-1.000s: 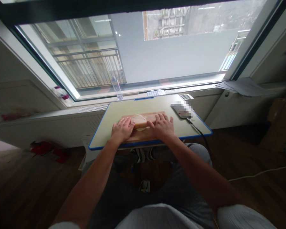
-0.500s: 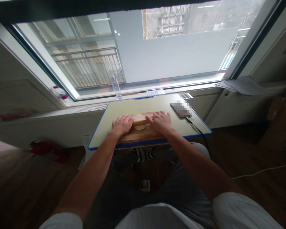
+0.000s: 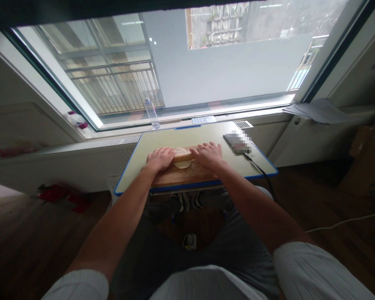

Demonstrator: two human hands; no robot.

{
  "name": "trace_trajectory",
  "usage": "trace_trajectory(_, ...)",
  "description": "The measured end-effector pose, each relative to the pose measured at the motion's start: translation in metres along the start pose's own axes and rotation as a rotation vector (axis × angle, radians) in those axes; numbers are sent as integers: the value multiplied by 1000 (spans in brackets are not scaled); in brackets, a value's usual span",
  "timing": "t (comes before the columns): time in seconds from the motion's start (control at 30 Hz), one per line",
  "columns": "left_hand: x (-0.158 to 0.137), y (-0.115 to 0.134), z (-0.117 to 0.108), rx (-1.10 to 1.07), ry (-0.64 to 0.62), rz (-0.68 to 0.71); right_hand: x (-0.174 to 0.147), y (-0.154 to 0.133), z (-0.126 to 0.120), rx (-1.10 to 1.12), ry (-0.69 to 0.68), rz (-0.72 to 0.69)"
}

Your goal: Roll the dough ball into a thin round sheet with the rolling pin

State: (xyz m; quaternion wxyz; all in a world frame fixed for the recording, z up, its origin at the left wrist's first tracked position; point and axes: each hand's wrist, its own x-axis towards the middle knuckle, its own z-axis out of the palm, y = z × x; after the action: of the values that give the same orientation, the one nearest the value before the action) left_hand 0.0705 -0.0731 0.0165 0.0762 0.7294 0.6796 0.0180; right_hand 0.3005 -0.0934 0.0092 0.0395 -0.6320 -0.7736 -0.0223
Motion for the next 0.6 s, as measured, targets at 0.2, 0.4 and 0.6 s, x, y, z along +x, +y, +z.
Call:
trace_trajectory(0.2, 6, 1, -3, 15, -6, -12, 7, 2, 1, -45, 26, -47)
trace_trajectory(0.4, 17, 0, -4, 21, -28, -11, 17, 6, 3, -32, 27, -55)
trace_trajectory(0.6, 31, -3, -1, 17, -38, -11, 31, 11, 4, 1, -37, -60)
